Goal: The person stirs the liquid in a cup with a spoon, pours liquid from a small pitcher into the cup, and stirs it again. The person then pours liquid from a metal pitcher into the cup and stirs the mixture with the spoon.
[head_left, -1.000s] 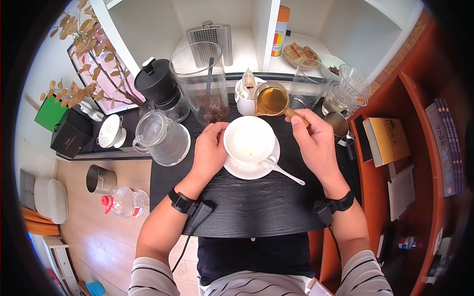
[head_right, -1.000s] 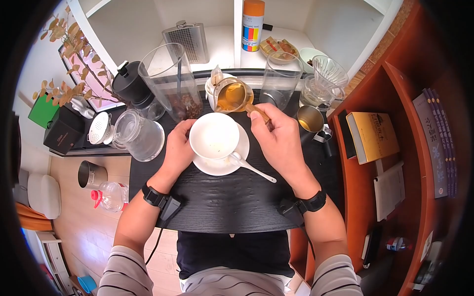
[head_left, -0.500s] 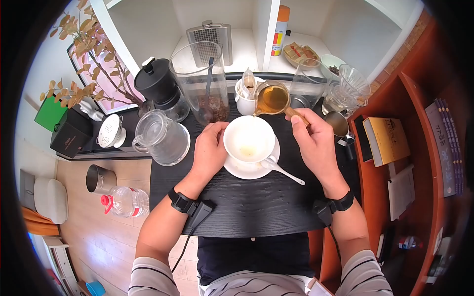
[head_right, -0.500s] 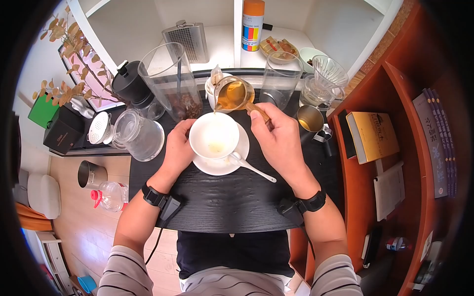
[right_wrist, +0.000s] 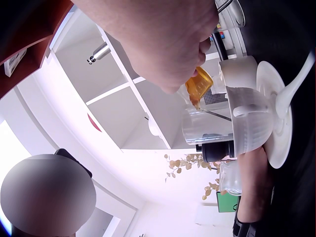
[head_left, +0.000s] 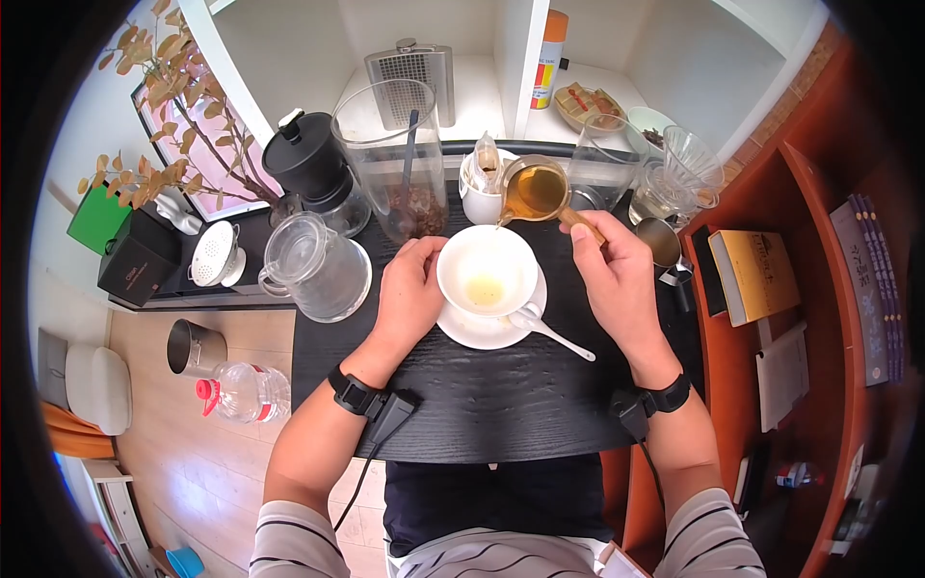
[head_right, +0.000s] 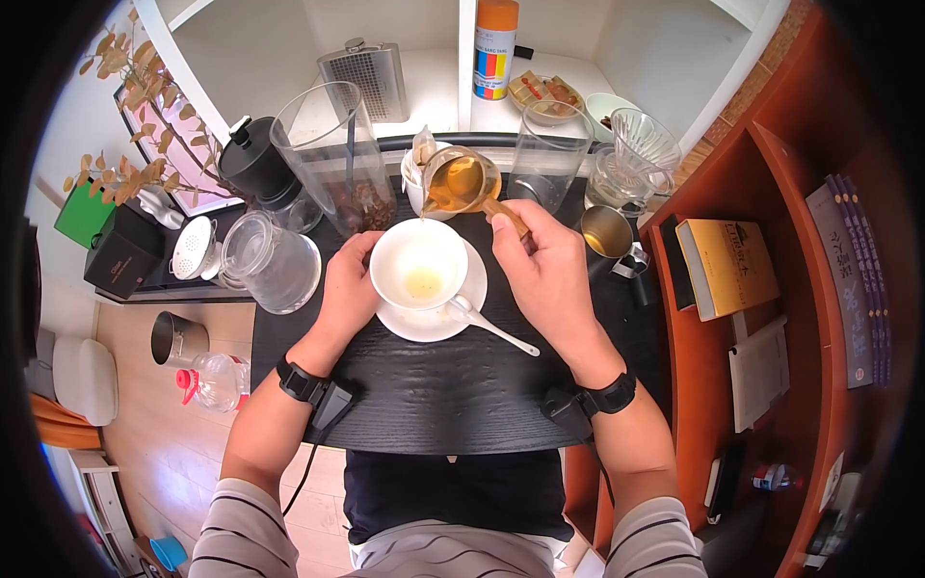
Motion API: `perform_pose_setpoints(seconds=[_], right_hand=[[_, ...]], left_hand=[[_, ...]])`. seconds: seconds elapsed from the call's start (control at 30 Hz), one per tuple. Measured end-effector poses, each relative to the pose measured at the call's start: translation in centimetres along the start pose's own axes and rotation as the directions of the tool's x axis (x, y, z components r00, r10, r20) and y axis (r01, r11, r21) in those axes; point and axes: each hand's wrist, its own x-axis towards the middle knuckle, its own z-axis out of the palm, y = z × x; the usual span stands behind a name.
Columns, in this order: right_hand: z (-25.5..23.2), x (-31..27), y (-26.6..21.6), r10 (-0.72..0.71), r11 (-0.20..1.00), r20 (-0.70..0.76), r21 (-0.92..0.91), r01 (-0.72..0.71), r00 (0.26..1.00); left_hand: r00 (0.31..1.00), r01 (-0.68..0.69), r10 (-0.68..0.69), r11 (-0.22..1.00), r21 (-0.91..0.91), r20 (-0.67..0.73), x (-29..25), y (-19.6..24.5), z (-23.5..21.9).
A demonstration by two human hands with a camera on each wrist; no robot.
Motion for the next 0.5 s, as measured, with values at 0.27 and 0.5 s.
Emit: perform_pose_setpoints(seconds=[0.27,0.5], right_hand=[[0.10,0.02,0.19,-0.002,1.000,-0.017,-0.002,0.002,1.000],[0.23,-0.01,-0.12,0.014,1.000,-0.027,-0.018,-0.015,1.000]], left_hand=[[1.000,-0.014,0.014,1.000,0.006,-0.006,-0.04,0.01,0.02],[1.000,0.004,-0.004,1.000,0.006,-0.003,-0.06,0.23,-0.04]])
